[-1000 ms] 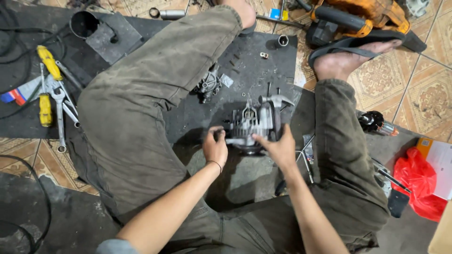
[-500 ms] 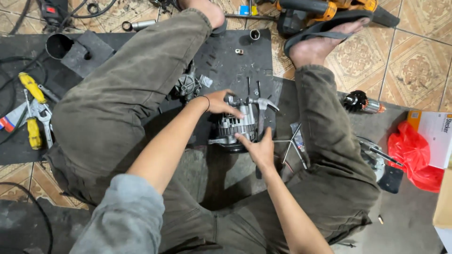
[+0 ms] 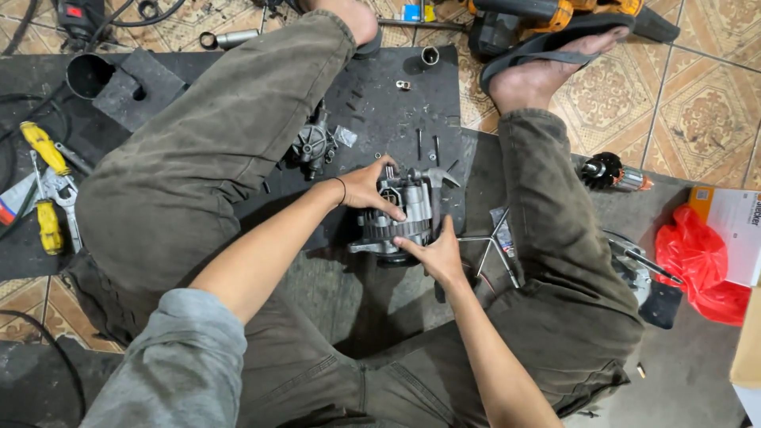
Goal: Disassembling an automotive alternator using a hammer and manual force to separate the casing and internal components.
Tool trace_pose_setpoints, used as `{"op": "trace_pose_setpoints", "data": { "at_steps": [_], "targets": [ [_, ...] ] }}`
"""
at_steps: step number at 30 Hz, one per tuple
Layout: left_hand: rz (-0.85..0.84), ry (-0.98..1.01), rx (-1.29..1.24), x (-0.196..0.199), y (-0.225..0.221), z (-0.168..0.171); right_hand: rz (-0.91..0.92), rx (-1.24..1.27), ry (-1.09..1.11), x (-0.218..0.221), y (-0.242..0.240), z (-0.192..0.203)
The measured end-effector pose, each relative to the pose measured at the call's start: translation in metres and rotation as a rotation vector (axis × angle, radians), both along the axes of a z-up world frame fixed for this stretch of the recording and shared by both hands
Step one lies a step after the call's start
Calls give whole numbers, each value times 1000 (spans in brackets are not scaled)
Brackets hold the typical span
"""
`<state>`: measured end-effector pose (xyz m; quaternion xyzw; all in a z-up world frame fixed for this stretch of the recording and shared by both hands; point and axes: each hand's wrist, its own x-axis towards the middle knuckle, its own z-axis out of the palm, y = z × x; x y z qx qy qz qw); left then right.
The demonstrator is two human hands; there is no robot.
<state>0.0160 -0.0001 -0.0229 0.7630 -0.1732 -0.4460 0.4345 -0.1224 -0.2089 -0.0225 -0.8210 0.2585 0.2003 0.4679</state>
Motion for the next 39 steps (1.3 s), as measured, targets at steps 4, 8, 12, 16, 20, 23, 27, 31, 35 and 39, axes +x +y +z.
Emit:
{"op": "trace_pose_setpoints", "data": {
  "at_steps": [4,8,12,16,20,23,27,31,35,39],
  "targets": [
    [-22,41,-3,3,9,0,-17,84,3,-9,-4,-2],
    [-66,57,70,4,15,-22,-33,169,-117,-9,-5,4],
    [-50,59,65,0,13,-14,-38,164,-109,-11,-3,7],
    [-69,67,89,0,11,-18,-111,179,-144,-15,-10,0],
    [-49,87,91,1,10,-6,-193,-43,-189,10,-36,12],
    [-37,96,88,-5,13,-7,-72,-291,-171,35,-61,-18],
    [-23,104,89,-5,12,-7,27,-426,-222,46,-70,-56],
    [-14,106,67,-5,10,-17,70,-566,-242,32,-54,-67],
    [-23,83,47,-4,10,-21,269,-762,-578,-8,23,26],
    [-34,63,31,-3,10,-27,824,-566,-783,-52,94,45]
  ]
}}
